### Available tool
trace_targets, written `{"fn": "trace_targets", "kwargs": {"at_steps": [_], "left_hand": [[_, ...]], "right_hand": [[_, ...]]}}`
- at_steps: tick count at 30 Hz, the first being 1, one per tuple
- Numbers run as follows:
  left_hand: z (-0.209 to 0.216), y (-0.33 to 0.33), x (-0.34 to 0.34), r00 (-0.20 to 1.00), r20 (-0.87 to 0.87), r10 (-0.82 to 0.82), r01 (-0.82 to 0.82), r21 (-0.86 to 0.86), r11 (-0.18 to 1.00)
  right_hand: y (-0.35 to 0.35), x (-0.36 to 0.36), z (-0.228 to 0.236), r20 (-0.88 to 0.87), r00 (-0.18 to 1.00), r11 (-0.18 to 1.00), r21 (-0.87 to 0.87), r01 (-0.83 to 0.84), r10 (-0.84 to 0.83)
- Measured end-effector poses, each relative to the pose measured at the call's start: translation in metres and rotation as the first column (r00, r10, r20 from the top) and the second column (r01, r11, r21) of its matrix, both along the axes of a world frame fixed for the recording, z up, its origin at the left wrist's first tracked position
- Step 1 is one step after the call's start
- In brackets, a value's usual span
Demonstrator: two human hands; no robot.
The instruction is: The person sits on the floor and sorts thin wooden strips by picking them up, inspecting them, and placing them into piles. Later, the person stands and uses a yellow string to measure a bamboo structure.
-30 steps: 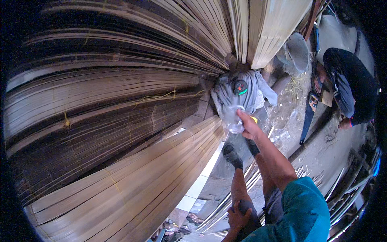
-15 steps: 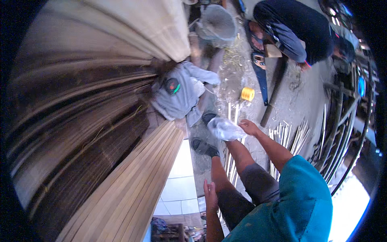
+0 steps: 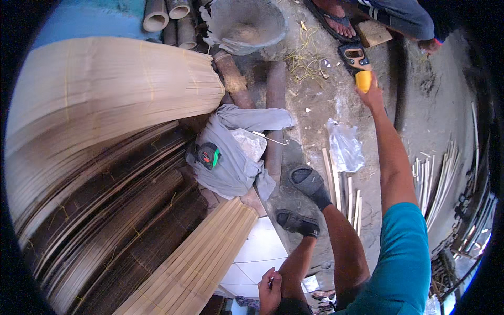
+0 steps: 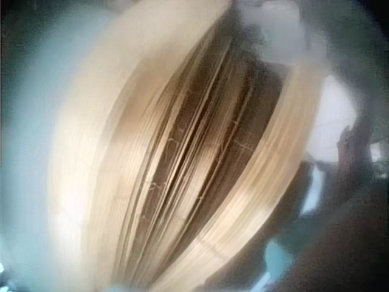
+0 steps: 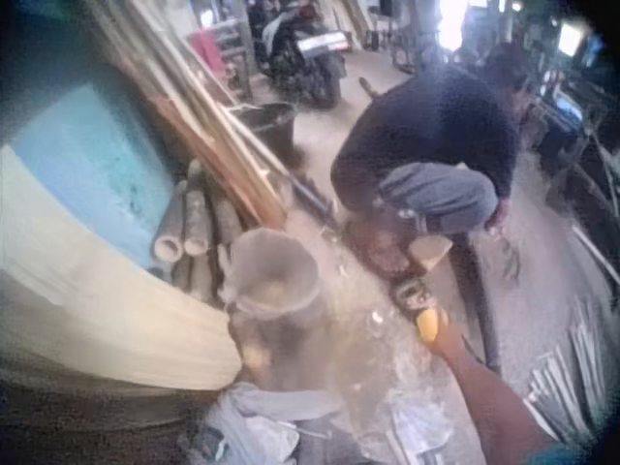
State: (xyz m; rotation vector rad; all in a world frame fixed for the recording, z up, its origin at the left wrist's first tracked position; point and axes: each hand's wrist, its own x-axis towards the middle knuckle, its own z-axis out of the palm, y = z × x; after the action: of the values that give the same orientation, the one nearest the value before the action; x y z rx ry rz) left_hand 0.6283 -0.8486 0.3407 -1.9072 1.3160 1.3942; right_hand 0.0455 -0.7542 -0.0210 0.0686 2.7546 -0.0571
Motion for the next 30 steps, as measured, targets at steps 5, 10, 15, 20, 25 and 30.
{"fn": "trace_targets", "kwargs": {"at_steps": [5, 10, 15, 20, 25, 30], "left_hand": [[-0.004, -0.001, -0.018, 0.976, -0.203, 0.085, -0.085, 0.01, 0.996], [0.016, 0.007, -0.052, 0.965, -0.229, 0.128, -0.117, 0.062, 0.991], [0.057, 0.003, -0.048, 0.972, -0.216, 0.093, -0.076, 0.086, 0.993], [0.1, -0.051, -0.018, 0.937, -0.344, -0.061, 0.083, 0.05, 0.995], [0.19, -0.073, -0.022, 0.907, -0.374, -0.192, 0.2, -0.017, 0.98], [0.261, -0.041, -0.041, 0.741, -0.486, -0.465, 0.483, -0.096, 0.87]], "right_hand": [[0.017, 0.005, -0.003, 0.008, 0.987, 0.943, -0.293, 0.158, -0.163], [0.041, 0.114, 0.037, 0.286, 0.95, 0.844, -0.473, 0.254, -0.125], [0.095, 0.26, 0.205, 0.579, 0.798, 0.71, -0.492, 0.504, -0.166], [0.234, 0.41, 0.316, 0.647, 0.621, 0.646, -0.25, 0.722, -0.443], [0.318, 0.536, 0.491, 0.72, 0.298, 0.357, -0.075, 0.931, -0.627], [0.357, 0.61, 0.621, 0.876, 0.162, -0.097, -0.229, 0.969, -0.455]]}}
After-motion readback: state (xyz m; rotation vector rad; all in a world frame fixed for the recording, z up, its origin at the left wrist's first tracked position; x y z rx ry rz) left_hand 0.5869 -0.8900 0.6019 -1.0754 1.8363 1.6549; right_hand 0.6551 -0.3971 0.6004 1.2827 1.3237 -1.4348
